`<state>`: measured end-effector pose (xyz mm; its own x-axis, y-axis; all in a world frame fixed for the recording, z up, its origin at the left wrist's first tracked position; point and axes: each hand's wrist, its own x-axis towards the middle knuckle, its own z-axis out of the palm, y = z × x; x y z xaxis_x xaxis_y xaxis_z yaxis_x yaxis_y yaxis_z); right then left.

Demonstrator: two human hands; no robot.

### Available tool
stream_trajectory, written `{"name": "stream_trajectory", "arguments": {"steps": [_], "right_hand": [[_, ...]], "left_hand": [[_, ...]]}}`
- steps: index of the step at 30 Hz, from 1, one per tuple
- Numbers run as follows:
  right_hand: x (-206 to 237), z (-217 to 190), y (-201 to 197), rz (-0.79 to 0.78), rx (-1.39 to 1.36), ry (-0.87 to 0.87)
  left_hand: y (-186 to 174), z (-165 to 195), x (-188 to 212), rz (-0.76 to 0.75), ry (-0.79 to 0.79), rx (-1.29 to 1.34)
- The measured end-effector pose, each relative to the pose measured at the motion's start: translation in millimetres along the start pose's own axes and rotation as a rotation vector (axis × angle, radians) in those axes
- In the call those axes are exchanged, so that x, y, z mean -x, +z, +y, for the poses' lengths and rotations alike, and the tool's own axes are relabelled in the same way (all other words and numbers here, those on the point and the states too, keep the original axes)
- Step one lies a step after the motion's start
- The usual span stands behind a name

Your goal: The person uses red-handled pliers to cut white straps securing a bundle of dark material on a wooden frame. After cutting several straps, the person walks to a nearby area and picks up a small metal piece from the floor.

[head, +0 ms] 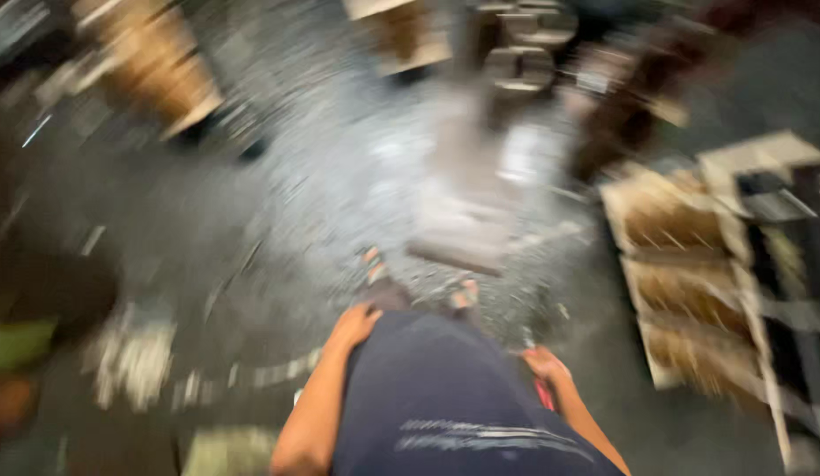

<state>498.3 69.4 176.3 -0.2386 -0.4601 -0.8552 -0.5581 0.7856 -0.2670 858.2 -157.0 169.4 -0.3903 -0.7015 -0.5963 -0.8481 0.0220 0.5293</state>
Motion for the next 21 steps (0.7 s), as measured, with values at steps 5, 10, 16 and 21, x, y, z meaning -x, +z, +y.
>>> {"name": "stream_trajectory", "arguments": {"steps": [5, 10, 16, 21], "right_hand": [[-23.1, -39.1, 14.5, -0.067, 0.261, -0.195], [-37.1, -122.3, 19.2, -0.082, 0.212, 0.033], [-56.8, -277.5, 33.8, -0.101, 0.452, -0.148], [-87.5, -366.6, 48.8, 0.012, 0.345, -0.216]], "left_hand": [[-4.8, -58.8, 19.3, -0.032, -0.288, -0.025], [-26.8, -132.7, 31.3, 0.019, -0.432, 0.145], [-80.0, -226.0, 43.1, 0.238, -0.414, 0.34], [-103.3, -274.9, 55.9, 0.269, -0.487, 0.404]]}}
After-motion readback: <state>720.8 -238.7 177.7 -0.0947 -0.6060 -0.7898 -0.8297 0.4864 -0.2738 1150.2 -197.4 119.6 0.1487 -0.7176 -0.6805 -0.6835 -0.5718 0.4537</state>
